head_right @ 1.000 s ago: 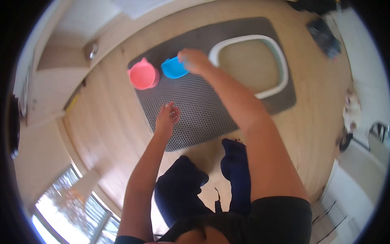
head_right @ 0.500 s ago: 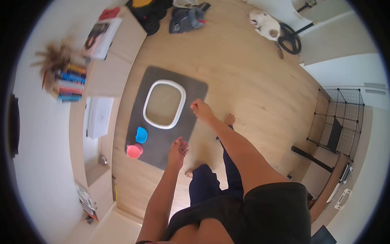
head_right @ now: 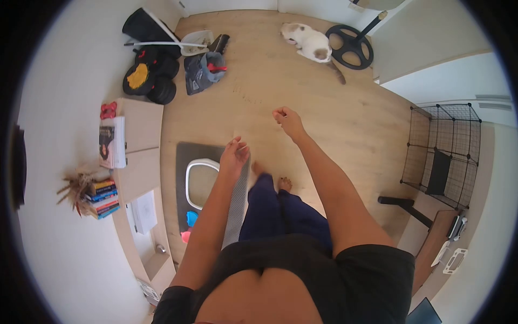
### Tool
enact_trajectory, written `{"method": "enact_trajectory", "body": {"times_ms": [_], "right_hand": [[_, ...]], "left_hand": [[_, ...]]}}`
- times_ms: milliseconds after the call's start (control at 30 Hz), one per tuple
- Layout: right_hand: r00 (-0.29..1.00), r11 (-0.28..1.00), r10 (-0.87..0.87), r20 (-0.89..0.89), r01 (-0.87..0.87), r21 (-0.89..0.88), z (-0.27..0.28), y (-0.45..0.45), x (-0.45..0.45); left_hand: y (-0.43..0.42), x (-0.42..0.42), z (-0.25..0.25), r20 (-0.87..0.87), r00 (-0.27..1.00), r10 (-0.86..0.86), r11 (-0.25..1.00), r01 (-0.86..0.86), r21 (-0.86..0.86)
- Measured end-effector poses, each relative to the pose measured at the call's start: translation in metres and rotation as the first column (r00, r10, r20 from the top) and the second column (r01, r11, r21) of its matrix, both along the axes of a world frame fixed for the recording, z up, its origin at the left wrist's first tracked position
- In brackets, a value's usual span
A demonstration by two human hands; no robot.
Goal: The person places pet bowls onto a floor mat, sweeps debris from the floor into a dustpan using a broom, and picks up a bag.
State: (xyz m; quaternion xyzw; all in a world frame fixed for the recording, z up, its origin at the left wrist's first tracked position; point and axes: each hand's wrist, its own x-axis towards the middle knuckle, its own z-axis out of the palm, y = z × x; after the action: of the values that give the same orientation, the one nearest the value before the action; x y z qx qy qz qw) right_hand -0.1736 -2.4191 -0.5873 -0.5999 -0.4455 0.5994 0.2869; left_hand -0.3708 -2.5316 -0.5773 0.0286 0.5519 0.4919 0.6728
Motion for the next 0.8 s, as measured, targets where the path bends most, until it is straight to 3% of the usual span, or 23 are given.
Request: {"method": "enact_trajectory", "body": {"times_ms": [167, 300, 367, 500, 567, 667, 800], "right_hand": [[0.996, 0.997, -0.045, -0.073, 0.040, -0.061, 0.015, 0.095, 0.010], [0.991, 0.996, -0.070, -0.116, 0.064, -0.060, 0.024, 0.204, 0.023], [0.975, 0.991, -0.130, -0.181, 0.120, -0.064, 0.020, 0.261, 0.026], [0.991, 0.992, -0.098, -0.087, 0.104, 0.074, -0.009, 0.369, 0.055], [0.995, 0.990, -0.075, -0.067, 0.082, 0.118, -0.028, 0.427, 0.077], [0.997, 0.998, -0.067, -0.038, 0.068, 0.009, -0.057, 0.506, 0.103], [0.996, 0.996, -0.042, -0.073, 0.036, -0.076, -0.135, 0.632, 0.137]], "left_hand": [[0.124, 0.009, 0.003, 0.021, 1.000, -0.013, 0.999, 0.012, 0.047], [0.235, 0.025, 0.000, 0.032, 0.997, -0.072, 0.995, 0.074, -0.061], [0.312, 0.030, 0.011, -0.053, 0.972, -0.229, 0.973, 0.226, -0.054], [0.437, 0.054, 0.007, -0.087, 0.948, -0.307, 0.952, 0.306, -0.024], [0.501, 0.069, -0.005, -0.113, 0.947, -0.302, 0.953, 0.302, -0.017], [0.583, 0.089, -0.039, -0.111, 0.950, -0.293, 0.956, 0.293, -0.016], [0.671, 0.116, -0.121, -0.116, 0.958, -0.263, 0.961, 0.249, -0.123]]}}
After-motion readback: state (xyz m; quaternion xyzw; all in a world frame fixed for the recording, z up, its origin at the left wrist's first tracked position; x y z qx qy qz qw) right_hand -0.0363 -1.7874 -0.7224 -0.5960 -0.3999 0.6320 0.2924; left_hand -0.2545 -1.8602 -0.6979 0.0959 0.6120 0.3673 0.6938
